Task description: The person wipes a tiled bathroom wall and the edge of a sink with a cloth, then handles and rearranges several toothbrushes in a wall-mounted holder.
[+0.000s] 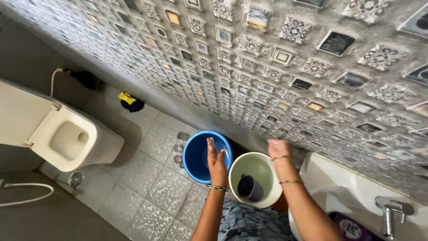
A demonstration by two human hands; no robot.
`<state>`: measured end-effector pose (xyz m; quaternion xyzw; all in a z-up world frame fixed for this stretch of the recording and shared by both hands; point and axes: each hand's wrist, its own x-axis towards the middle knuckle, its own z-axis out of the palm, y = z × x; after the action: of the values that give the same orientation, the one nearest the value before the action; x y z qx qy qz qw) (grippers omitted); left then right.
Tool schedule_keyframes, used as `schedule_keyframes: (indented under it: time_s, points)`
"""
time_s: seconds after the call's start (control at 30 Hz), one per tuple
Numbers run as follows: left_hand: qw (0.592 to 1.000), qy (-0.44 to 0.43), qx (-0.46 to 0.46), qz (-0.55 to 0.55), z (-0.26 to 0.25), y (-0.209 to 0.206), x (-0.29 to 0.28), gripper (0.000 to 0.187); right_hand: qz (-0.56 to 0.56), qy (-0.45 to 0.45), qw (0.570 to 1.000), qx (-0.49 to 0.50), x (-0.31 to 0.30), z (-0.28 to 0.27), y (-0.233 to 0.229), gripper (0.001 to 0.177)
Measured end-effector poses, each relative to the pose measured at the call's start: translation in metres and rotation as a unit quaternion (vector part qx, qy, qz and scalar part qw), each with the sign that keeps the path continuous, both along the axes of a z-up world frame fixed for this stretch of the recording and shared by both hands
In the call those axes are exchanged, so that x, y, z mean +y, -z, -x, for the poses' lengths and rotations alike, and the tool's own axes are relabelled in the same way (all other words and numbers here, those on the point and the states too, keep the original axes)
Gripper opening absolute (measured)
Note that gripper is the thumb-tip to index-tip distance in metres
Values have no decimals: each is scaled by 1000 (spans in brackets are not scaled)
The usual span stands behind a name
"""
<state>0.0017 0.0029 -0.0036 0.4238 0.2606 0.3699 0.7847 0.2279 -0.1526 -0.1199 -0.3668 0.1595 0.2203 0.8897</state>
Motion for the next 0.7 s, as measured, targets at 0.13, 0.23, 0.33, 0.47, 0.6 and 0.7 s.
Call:
schedule_keyframes:
  time_s: [0.13,0.23,0.33,0.47,0.6,0.7]
  points:
    - [1000,-13,15,15,7,-4,6,76,-130,-127,981,-72,105,19,-2,18]
    - [999,-35,5,-25,16,-7,14,75,-167,-160,972,-37,177,25,-13,19]
    - [997,-48,30,-47,28,-9,21,74,-229,-150,962,-24,208,26,-20,20]
    - [998,-56,19,-26,29,-9,25,74,-20,-134,990,-32,192,21,-20,25]
    - [998,-50,24,-6,23,-8,24,75,429,-190,855,-220,109,17,-6,17]
    - [999,-30,26,-26,10,-5,19,74,569,-149,779,-217,24,10,1,17]
